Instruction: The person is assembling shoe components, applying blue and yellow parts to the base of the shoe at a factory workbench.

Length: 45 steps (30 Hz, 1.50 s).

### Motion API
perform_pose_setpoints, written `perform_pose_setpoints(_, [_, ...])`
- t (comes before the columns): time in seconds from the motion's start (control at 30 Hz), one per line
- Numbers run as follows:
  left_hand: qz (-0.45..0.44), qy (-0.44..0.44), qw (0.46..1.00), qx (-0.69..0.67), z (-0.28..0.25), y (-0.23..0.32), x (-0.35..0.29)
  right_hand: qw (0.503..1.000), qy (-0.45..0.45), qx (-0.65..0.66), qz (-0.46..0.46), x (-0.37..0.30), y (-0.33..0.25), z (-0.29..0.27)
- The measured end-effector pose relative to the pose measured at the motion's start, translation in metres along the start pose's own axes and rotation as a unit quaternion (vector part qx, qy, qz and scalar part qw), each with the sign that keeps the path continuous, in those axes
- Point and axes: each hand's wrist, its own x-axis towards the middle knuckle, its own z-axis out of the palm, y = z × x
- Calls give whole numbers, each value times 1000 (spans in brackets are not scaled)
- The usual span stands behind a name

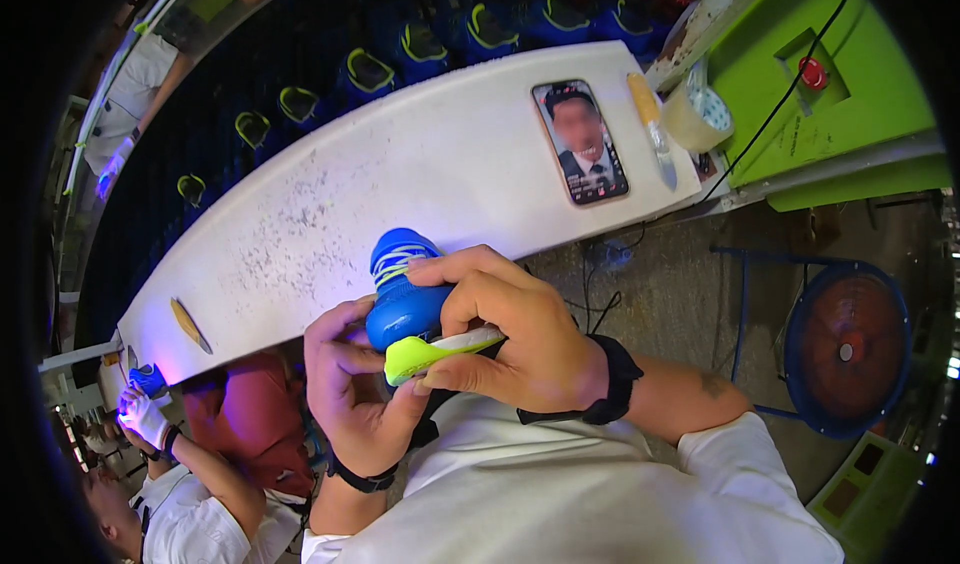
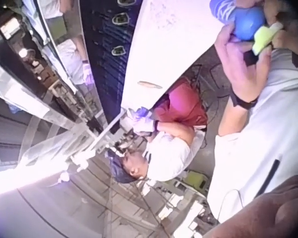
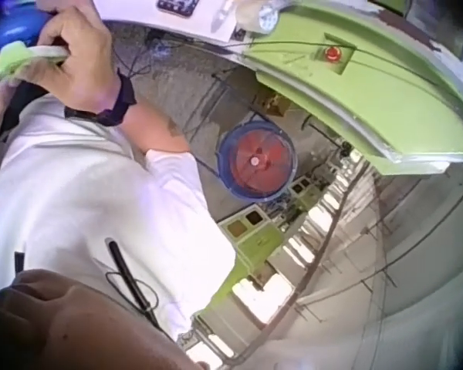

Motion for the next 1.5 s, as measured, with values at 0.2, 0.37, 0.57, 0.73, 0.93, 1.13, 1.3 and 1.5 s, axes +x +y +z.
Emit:
perform_pose_setpoints(0.2, [27,-29,998,39,-10,6,-10,996,-54,-67,0,-8,-13,1])
perform_pose_setpoints(0.37, [20,-52,998,42,-16,9,-14,993,-71,-93,-8,-12,-15,3])
perform_pose_setpoints(0.57, [16,-39,998,39,-15,6,-20,993,-89,-83,-11,-12,-12,3])
perform_pose_setpoints(0.73, [28,-33,998,42,-11,7,-15,996,-72,-45,-11,-12,-7,1])
perform_pose_setpoints(0.93, [76,-14,995,57,1,2,3,987,-88,-60,121,-4,-18,-18])
perform_pose_setpoints(1.13, [102,-9,993,50,15,2,21,983,-164,-74,31,22,-11,-26])
perform_pose_setpoints(1.3, [25,20,998,57,41,-26,7,993,-27,66,95,19,13,-29])
perform_pose_setpoints(1.5, [117,-8,991,63,48,-58,27,979,-12,151,135,14,32,-50])
